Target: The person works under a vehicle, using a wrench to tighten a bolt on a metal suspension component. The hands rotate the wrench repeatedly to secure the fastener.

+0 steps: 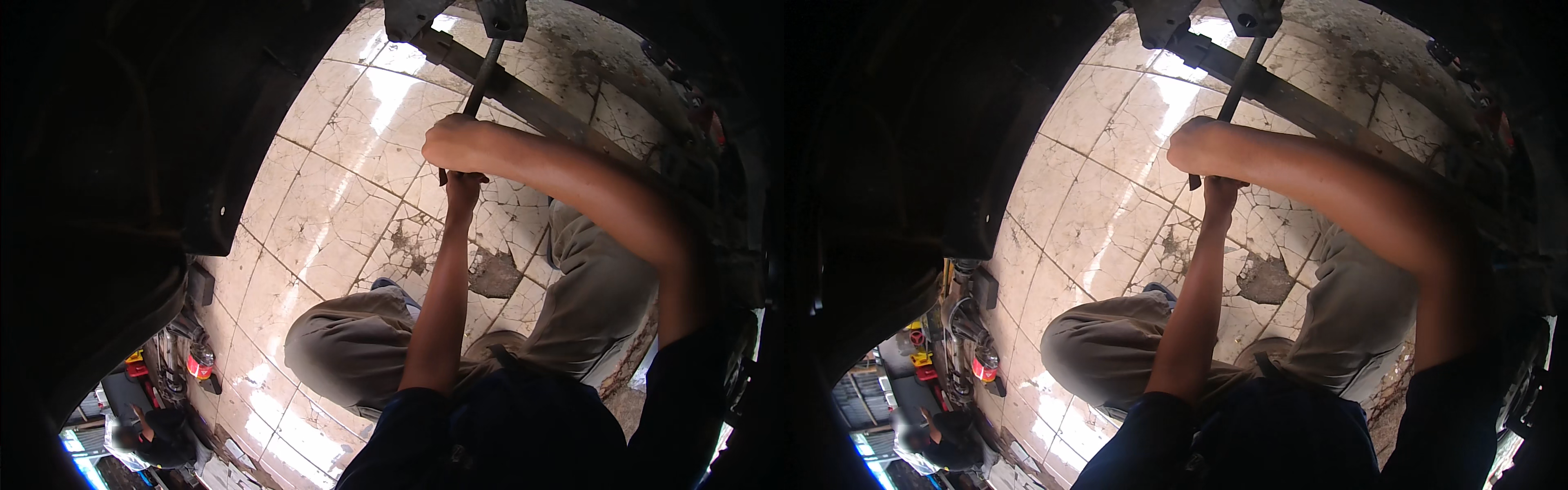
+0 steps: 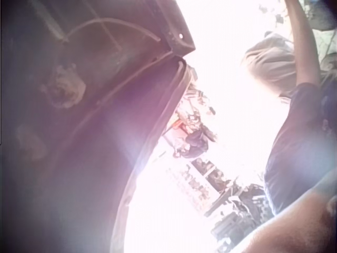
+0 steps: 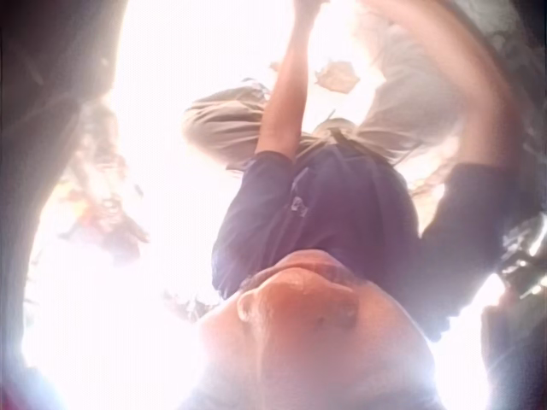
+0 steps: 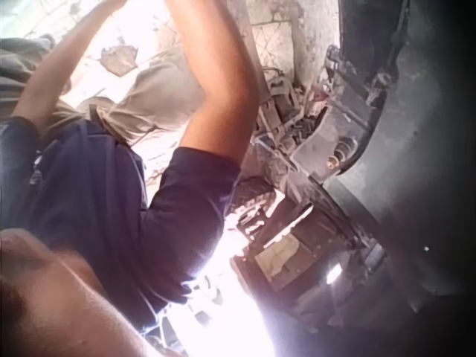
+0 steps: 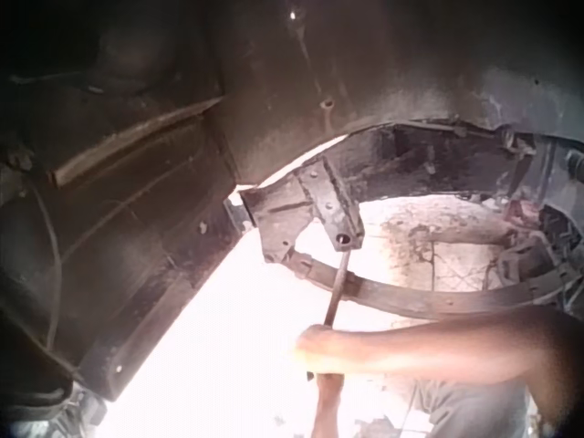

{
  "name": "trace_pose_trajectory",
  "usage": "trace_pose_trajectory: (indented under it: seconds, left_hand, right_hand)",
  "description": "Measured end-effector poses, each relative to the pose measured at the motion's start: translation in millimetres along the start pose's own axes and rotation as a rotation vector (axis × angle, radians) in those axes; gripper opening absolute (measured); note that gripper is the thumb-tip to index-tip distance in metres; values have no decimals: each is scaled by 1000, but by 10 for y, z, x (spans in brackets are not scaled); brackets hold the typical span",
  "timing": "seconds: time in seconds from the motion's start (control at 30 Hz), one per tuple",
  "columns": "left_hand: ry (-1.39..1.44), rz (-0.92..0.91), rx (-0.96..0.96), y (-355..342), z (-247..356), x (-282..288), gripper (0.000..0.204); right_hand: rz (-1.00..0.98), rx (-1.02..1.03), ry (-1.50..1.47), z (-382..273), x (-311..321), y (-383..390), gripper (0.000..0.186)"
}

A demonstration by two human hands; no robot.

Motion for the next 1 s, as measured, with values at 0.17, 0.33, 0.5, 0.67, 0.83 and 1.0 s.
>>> trace_pose_trajectory:
  seconds: [0.17, 0.33, 0.5, 0.67, 0.83, 1.0]
  left_hand:
    - [-23, -60, 34, -58, -71, -8, 26]
    - [16, -7, 29, 7, -65, 0, 33]
    - [29, -57, 13, -29, -66, -44, 23]
    - [-62, -61, 34, -13, -73, -40, 15]
    - [-16, -53, -21, -9, -31, -29, 14]
    - [-52, -78, -68, -19, 5, -53, 11]
  right_hand:
    - [11, -11, -66, 17, 35, -2, 11]
    - [-48, -31, -81, 20, -3, -1, 11]
    - [3, 14, -137, 56, 76, 38, 12]
    - [-25, 24, -154, 54, 31, 27, 10]
    - [-43, 39, -153, 37, 6, -39, 12]
    - [-30, 56, -200, 88, -36, -34, 15]
Point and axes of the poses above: each hand's wrist, its own y-axis away from the middle knuckle, its own x-axis out of the back of the hand, z = x × y, the point moved 9 cm from there along -y, towards the middle knuckle, and after that the axes turned 1 degree about -y, right-handed, at the moved point
